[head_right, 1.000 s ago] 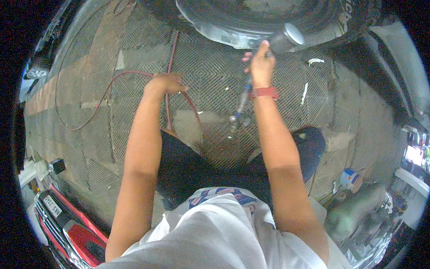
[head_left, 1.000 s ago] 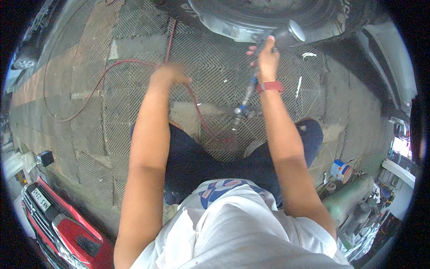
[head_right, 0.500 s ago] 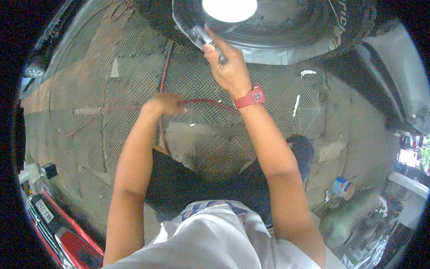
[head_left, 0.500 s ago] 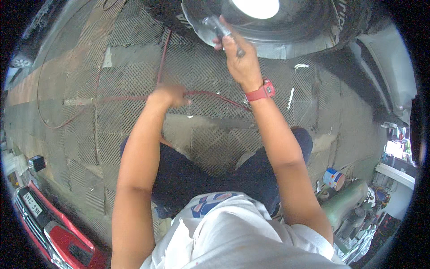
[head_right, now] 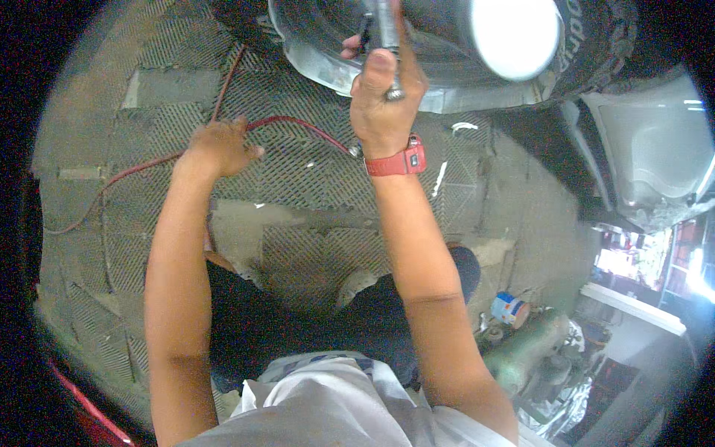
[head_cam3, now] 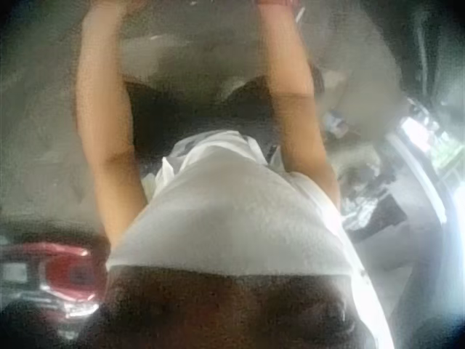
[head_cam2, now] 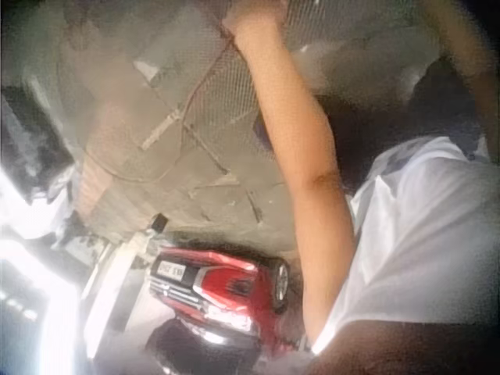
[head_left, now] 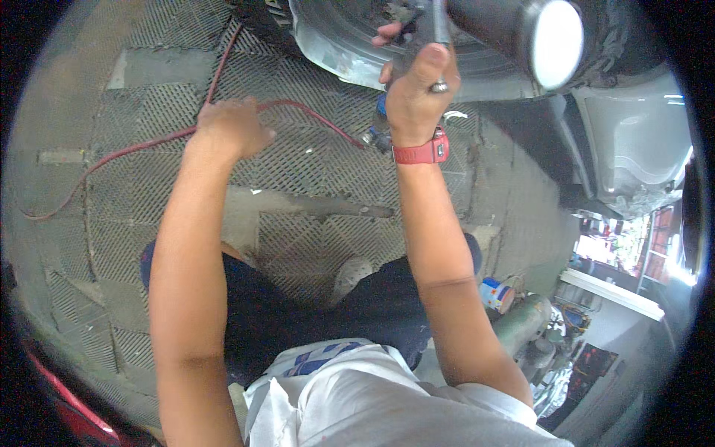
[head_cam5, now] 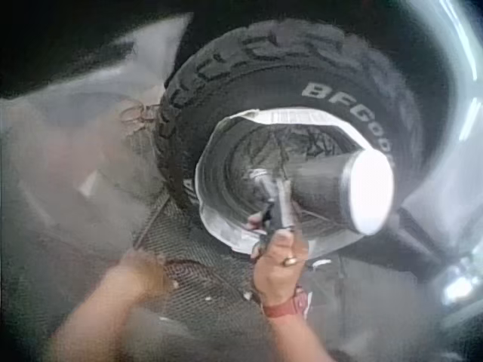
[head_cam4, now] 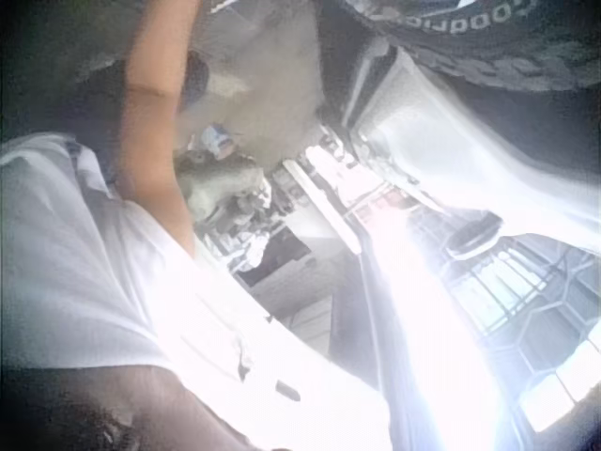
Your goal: The person uses a spray gun to apply a coating to a car tire. They walk around the vehicle to reach different sections and sit on the floor to access the lower parts of the tire.
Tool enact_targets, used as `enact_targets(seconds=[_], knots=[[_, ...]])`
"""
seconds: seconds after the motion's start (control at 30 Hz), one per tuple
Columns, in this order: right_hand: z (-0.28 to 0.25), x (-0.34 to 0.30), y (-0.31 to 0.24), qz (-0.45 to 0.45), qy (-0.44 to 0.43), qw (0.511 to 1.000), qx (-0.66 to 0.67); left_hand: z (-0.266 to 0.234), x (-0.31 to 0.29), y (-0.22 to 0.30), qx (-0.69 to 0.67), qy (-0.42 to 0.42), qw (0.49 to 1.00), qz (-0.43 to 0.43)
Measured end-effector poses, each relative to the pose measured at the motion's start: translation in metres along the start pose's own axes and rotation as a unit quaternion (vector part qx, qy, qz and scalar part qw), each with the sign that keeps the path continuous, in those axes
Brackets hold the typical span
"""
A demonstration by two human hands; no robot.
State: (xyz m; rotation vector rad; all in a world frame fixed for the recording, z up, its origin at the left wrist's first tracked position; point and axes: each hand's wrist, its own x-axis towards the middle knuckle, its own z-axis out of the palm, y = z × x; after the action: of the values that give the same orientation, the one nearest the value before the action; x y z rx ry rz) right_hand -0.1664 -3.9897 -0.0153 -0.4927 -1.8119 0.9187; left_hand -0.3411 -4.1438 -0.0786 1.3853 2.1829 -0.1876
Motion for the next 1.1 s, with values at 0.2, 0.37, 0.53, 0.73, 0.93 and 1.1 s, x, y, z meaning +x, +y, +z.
enact_targets(seconds=[0.2,0.37,0.53,0.73,0.93,1.1], knots=[[-0.019,0.017,-0.009,-0.044,0.162,0.985,-0.046,0.000,0.009,-0.005,0.002,0.148,0.988,-0.044],[-0.035,0.019,-0.006,-0.027,0.277,0.960,-0.017,-0.011,0.013,-0.018,-0.022,0.179,0.981,-0.065],[-0.056,0.009,0.013,0.051,0.384,0.921,0.027,-0.017,0.011,-0.033,-0.037,0.217,0.972,-0.078],[-0.065,-0.025,0.040,0.149,0.463,0.873,0.023,-0.024,0.008,-0.044,-0.011,0.300,0.949,-0.094],[-0.077,-0.041,0.027,0.200,0.440,0.873,0.072,-0.036,0.008,-0.060,0.013,0.373,0.924,-0.085],[-0.090,-0.010,-0.017,0.102,0.376,0.921,0.011,-0.036,0.006,-0.049,-0.065,0.230,0.969,-0.064]])
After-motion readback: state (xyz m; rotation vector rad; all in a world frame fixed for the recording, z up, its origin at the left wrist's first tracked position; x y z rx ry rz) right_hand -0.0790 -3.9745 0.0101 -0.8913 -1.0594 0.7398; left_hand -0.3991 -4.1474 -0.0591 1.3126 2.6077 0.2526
